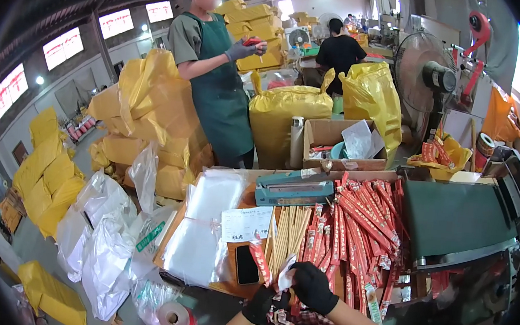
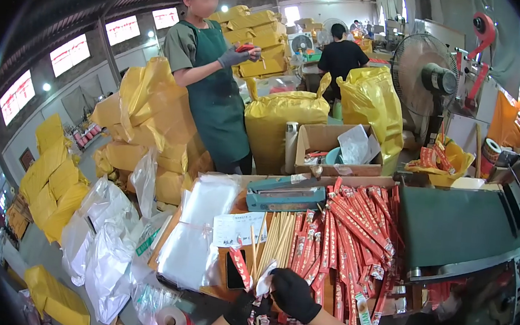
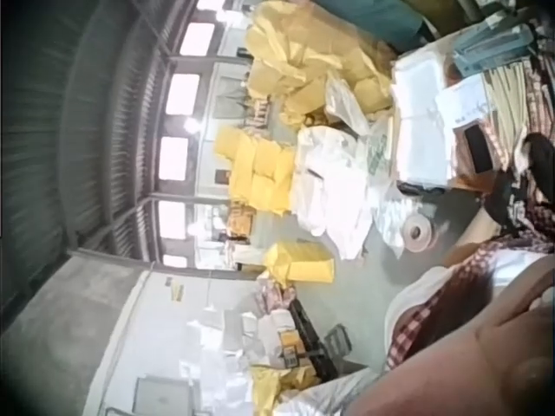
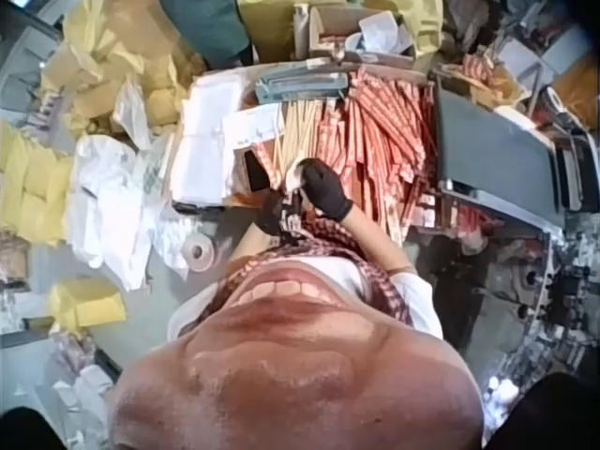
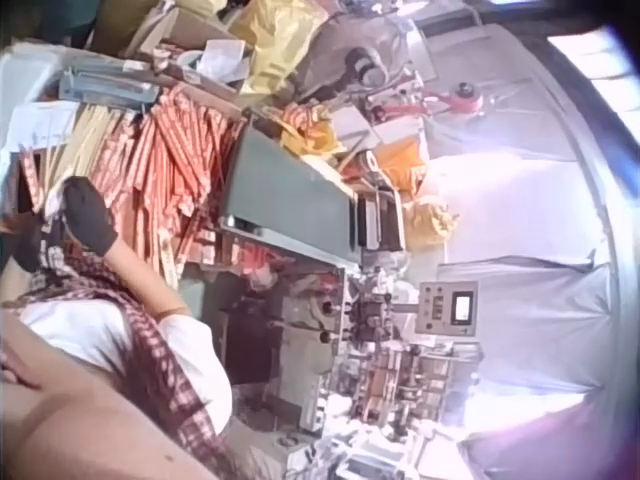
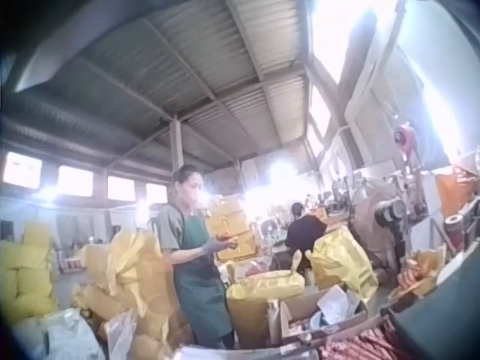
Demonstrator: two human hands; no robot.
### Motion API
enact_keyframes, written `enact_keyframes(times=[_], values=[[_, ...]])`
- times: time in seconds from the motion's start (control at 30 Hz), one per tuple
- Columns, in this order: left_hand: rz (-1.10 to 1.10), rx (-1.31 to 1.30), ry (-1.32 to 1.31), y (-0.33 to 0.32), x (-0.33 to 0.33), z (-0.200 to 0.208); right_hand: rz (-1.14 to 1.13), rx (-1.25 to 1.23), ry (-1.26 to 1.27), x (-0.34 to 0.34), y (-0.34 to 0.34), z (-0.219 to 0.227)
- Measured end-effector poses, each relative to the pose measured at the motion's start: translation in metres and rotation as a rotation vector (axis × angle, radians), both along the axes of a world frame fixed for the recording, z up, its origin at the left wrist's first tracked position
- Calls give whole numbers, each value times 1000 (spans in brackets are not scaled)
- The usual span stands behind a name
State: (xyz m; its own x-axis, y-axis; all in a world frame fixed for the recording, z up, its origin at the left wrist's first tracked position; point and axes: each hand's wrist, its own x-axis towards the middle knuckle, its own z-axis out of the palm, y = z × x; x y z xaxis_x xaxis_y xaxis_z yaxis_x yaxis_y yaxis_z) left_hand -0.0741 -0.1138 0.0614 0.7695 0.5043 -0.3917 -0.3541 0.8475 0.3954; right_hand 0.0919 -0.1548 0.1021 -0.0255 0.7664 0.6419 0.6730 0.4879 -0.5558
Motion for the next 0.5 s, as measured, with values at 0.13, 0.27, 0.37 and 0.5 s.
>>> enact_keyframes(times=[0.13, 0.27, 0.37, 0.5], values=[[72, 571, 311, 11, -13, -41, -68, -556, 1154, 23, 17, -36], [90, 788, 567, 10, -3, -14, 56, -535, 942, 55, 70, -13], [-74, 655, 595, 6, -15, 5, 41, -568, 816, 65, 94, -10], [-174, 567, 697, -12, -72, -45, -297, -352, 1075, 138, 159, -51]])
